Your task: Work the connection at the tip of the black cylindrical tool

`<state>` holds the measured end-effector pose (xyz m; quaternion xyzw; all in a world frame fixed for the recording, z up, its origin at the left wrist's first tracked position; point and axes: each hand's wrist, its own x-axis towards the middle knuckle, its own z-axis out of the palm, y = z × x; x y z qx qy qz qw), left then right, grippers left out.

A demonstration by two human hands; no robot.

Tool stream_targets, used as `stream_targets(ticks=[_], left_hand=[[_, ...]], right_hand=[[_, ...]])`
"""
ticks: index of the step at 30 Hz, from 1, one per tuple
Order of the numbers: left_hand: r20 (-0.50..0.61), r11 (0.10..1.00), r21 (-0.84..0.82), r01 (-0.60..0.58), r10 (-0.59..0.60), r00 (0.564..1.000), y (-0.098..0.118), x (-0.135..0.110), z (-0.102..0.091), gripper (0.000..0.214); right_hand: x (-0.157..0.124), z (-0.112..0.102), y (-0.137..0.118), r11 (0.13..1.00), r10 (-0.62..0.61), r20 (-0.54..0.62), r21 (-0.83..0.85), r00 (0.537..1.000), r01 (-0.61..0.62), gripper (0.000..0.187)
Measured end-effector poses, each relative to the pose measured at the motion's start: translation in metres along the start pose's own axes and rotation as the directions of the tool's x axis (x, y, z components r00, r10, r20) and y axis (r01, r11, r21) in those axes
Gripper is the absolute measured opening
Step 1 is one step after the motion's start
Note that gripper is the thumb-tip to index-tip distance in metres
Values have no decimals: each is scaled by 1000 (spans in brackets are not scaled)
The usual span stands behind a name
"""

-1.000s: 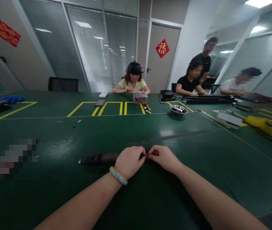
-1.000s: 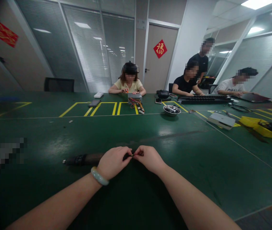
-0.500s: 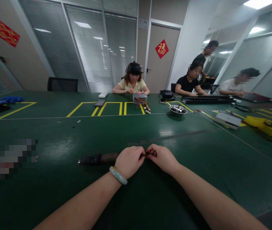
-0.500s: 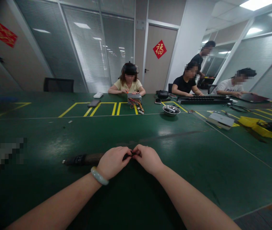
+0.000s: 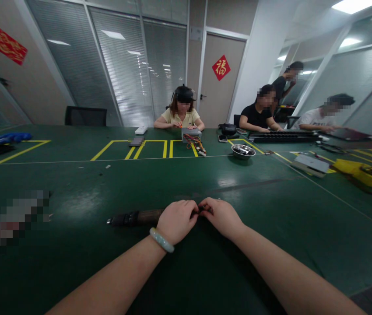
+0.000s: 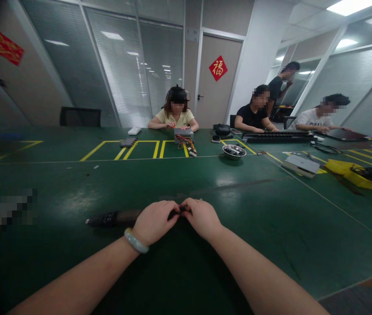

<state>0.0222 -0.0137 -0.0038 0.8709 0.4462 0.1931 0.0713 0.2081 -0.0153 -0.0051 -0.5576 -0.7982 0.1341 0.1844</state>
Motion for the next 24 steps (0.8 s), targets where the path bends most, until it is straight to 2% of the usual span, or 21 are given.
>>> stream_targets(ticks=[11,16,24], left_hand=[[-5,1000,19,1,-1,1000,5,-1,-5,13],[5,1000,2,9,-9,1000,5,-1,-6,16],[-12,1000,6,-7,8,1000,3,-1,-3,13]], right_hand=[[0,3,0,999,20,-30,-34,999,-21,21],[-1,3,-4,995,43,-44,-84,998,-46,13],[-4,2,-8,980,-4,-79,-198,997,-12,7]])
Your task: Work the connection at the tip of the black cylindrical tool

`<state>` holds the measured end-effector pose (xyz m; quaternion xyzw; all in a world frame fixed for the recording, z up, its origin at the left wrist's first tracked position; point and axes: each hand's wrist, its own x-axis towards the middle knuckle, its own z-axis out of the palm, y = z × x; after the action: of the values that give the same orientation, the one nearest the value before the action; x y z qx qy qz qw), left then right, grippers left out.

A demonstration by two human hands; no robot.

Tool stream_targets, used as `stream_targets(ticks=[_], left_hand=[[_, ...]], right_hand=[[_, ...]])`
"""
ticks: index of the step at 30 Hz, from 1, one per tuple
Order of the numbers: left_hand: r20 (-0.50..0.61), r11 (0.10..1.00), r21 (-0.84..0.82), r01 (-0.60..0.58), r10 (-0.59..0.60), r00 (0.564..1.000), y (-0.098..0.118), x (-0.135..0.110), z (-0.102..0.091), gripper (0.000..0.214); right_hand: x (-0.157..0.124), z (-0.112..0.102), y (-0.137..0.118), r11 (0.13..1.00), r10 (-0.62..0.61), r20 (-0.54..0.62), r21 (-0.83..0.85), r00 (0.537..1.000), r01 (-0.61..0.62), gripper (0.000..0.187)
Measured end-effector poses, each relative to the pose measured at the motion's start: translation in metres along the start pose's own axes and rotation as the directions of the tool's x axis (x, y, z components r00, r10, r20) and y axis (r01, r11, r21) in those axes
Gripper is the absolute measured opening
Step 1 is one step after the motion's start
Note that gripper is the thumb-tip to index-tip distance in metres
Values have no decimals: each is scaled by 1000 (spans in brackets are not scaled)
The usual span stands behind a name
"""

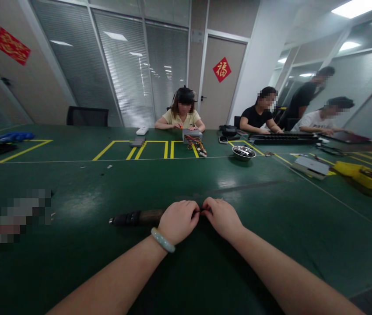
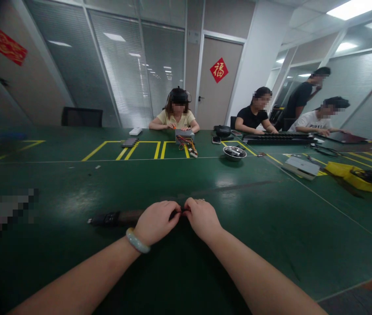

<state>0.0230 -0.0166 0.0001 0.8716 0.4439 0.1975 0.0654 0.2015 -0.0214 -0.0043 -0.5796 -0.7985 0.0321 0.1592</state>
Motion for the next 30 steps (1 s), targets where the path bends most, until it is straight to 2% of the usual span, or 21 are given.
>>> stream_targets(ticks=[6,10,13,17,19,24,30], left_hand=[[6,1000,1,7,-7,1000,0,0,0,15],[-22,1000,5,-22,22,1000,-1,-2,1,14],[-32,999,18,-32,33,999,-3,-3,2,13],[-37,999,36,-37,39,999,-5,-3,4,13],[-41,998,46,-34,36,999,-6,-3,4,14],[-59,997,64,-43,47,997,-5,-4,3,15],[-57,996,68,-50,54,997,-6,-5,2,15]], right_hand=[[0,-3,-1,996,-86,-42,-40,995,84,5],[1,-3,1,988,-153,-107,-32,982,150,21],[3,1,5,981,-196,-70,-14,978,195,32],[7,6,8,973,-232,20,-11,972,233,23],[7,7,7,966,-257,29,-15,966,257,20],[4,5,3,982,-185,19,-38,983,185,22],[5,10,4,989,-144,79,-3,986,145,25]])
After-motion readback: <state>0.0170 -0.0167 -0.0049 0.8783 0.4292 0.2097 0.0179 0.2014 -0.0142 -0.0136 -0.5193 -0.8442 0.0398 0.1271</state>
